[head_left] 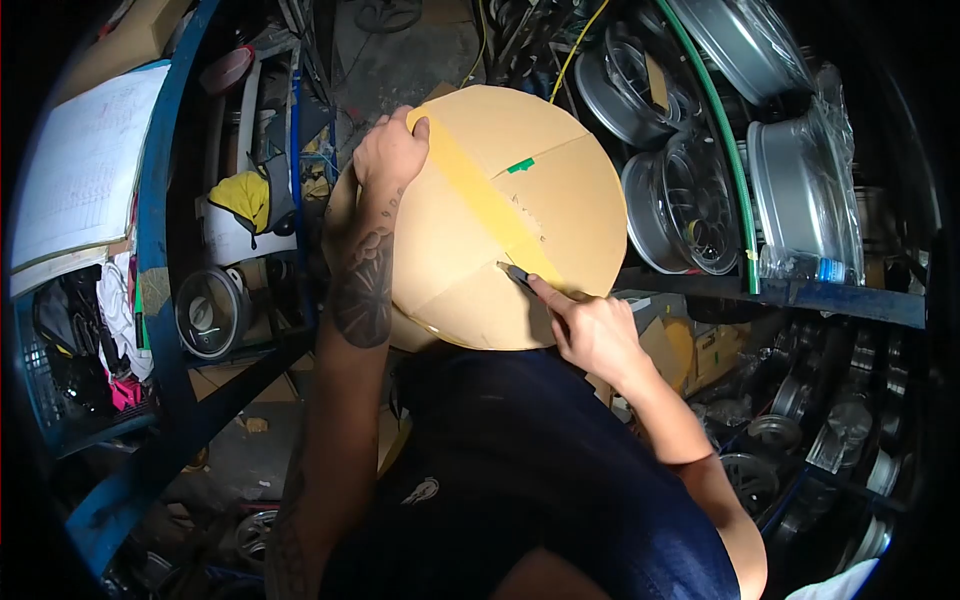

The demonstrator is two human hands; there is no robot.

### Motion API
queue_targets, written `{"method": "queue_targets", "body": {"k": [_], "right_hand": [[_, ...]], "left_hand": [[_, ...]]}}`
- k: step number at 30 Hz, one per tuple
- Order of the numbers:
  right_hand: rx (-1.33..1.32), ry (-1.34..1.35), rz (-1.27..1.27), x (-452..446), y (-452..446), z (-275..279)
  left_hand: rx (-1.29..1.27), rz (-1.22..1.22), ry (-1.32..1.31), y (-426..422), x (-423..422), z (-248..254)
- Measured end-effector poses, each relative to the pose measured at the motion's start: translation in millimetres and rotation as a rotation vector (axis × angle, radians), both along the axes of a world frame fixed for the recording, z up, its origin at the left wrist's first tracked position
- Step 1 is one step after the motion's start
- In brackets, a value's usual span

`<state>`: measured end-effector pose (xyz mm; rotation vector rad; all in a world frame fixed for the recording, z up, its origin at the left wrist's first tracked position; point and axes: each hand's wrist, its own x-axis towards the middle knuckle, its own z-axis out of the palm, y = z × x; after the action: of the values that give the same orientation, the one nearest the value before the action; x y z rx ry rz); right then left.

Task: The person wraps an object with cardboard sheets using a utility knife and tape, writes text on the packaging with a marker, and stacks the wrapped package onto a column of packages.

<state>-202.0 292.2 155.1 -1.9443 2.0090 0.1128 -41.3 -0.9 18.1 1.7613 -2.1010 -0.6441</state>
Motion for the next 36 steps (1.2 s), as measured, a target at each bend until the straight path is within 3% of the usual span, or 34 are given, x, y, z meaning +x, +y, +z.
{"method": "queue_targets", "body": {"k": [7,10,13,15,16,17,18,20,22,25,28,31,34,36], "right_hand": [[-0.045,0.056,0.275,-26,-9,-10],[0.099,0.066,0.254,-38,0,10],[0.032,0.050,0.235,-46,15,-3],[-0.018,-0.052,0.163,-53,26,-9],[-0.052,-0.142,0.103,-62,33,-10],[-0.085,-0.234,0.041,-74,37,-14],[-0.200,-0.326,-0.046,-85,40,-24],[-0.425,-0.506,-0.235,-107,51,-55],[-0.327,-0.886,-0.665,-113,54,-84],[-0.569,-1.205,-0.736,-101,43,-125],[-0.708,-1.260,-0.859,-80,37,-145],[-0.856,-1.141,-0.873,-75,34,-160],[-0.955,-1.028,-0.878,-75,39,-178],[-0.963,-0.986,-0.923,-80,43,-183]], "left_hand": [[-0.013,-0.015,-0.002,-2,1,-3],[-0.017,-0.017,0.013,-3,2,-2],[-0.554,-0.104,0.186,0,6,-18],[-0.676,-0.231,0.364,27,3,-13],[-0.415,-0.358,0.238,64,6,-11],[0.024,-0.438,0.066,115,1,53],[-0.272,-0.687,0.418,148,7,31],[-0.227,-0.767,0.062,215,11,38],[-0.170,-0.793,-0.143,245,13,36],[-0.237,-0.775,-0.408,261,9,27],[-0.247,-0.701,-0.486,265,-7,19],[-0.057,-0.619,-0.254,256,-21,30],[0.171,-0.695,-0.217,241,-27,33],[0.122,-0.779,-0.178,238,-27,25]]}}
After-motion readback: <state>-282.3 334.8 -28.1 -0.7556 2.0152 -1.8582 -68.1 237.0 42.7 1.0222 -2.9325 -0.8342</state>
